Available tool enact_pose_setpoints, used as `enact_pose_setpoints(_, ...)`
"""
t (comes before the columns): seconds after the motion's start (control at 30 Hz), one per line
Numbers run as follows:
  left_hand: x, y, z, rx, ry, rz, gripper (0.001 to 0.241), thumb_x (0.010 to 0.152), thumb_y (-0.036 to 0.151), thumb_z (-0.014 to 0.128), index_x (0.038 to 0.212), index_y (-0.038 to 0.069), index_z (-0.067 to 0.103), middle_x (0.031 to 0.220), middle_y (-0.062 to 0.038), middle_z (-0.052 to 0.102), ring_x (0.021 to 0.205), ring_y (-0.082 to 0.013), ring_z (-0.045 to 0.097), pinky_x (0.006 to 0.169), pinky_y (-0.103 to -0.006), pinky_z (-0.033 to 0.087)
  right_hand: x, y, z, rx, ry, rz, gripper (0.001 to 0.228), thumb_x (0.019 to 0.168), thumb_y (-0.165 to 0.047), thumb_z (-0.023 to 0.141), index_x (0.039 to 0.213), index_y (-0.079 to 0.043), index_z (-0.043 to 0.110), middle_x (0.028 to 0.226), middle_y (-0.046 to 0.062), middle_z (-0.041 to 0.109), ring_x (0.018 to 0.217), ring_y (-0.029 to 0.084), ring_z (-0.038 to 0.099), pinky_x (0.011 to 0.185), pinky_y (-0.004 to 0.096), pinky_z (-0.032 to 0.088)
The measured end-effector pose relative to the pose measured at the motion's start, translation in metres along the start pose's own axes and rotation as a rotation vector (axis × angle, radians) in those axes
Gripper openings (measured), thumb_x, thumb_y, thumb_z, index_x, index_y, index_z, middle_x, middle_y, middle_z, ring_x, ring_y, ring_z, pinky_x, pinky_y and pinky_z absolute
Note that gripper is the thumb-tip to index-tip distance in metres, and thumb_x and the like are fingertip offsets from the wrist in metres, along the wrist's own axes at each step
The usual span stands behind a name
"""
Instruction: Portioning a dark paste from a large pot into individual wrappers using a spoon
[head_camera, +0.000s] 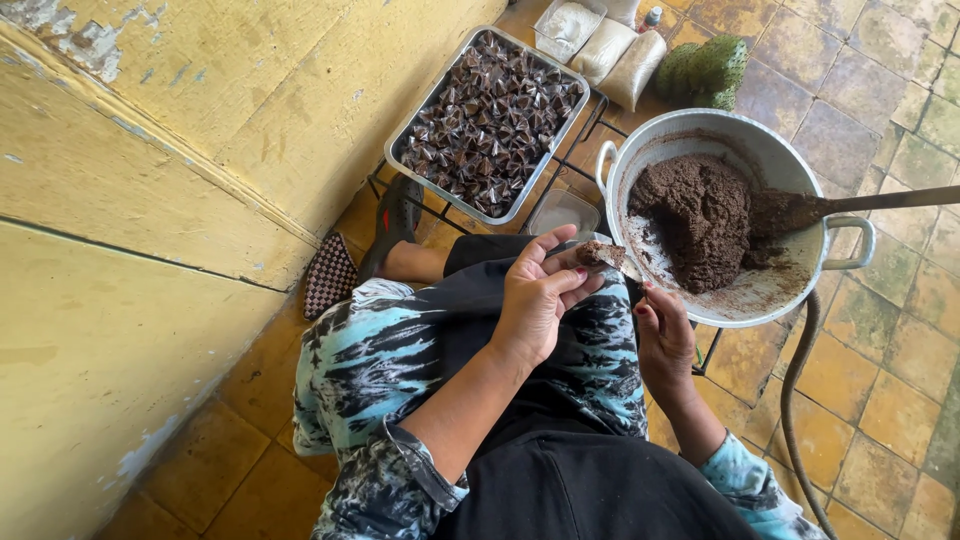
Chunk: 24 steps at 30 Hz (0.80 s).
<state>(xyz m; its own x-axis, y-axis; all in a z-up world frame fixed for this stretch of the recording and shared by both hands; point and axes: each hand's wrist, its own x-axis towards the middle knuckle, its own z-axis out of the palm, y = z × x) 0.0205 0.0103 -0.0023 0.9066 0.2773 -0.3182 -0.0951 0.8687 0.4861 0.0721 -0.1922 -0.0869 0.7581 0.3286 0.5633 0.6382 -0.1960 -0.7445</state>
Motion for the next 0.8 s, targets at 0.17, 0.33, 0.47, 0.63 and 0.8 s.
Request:
enact_pose_setpoints(0.17,0.0,0.0,0.0,0.064,0.001,0.006,0.055,0.088,-0.015,0.059,0.14,0.004,0.055,0.115,-0.021,0.07,0.101,-0.0325,0.073,0.086,-0.0439,0.065,0.007,0.002,-0.017,-0.095,0.01,-0.038,0.027,0.104,-0.003,0.061,0.13,0.002,0.063,0.094,0.017,0.06,0.079,0.025,0.058,0.069,0.037,0.046)
enact_pose_setpoints(0.33,0.0,0.001,0.0,0.143,0.007,-0.006,0.056,0.088,-0.015,0.057,0.14,0.004,0.055,0.118,-0.023,0.07,0.101,-0.0342,0.073,0.086,-0.0438,0.065,0.019,-0.011,-0.031,-0.169,0.027,-0.05,0.027,0.105,-0.005,0.062,0.132,0.0,0.064,0.097,0.018,0.058,0.079,0.024,0.054,0.068,0.038,0.042)
enact_pose_setpoints(0.47,-0.005,0.005,0.007,0.24,0.035,-0.004,0.057,0.086,-0.014,0.057,0.139,0.005,0.057,0.116,-0.021,0.07,0.099,-0.0276,0.073,0.086,-0.0414,0.064,0.017,-0.012,-0.038,-0.178,-0.006,-0.128,0.027,0.102,-0.005,0.065,0.128,0.0,0.069,0.094,0.017,0.061,0.071,0.026,0.055,0.063,0.037,0.044)
enact_pose_setpoints(0.63,-0.005,0.005,0.011,0.275,0.036,-0.002,0.057,0.086,-0.014,0.057,0.139,0.006,0.057,0.117,-0.021,0.069,0.098,-0.0237,0.071,0.086,-0.0392,0.065,0.013,-0.001,-0.04,-0.222,-0.03,-0.183,0.027,0.098,-0.005,0.069,0.124,-0.002,0.073,0.093,0.016,0.064,0.069,0.027,0.056,0.061,0.037,0.046)
enact_pose_setpoints(0.8,-0.006,0.006,0.011,0.253,0.022,-0.027,0.058,0.087,-0.013,0.057,0.141,0.007,0.056,0.12,-0.023,0.069,0.102,-0.0282,0.072,0.088,-0.0429,0.063,0.017,-0.004,-0.04,-0.098,-0.057,-0.045,0.028,0.103,-0.005,0.062,0.131,-0.002,0.066,0.093,0.014,0.061,0.069,0.017,0.049,0.06,0.032,0.039)
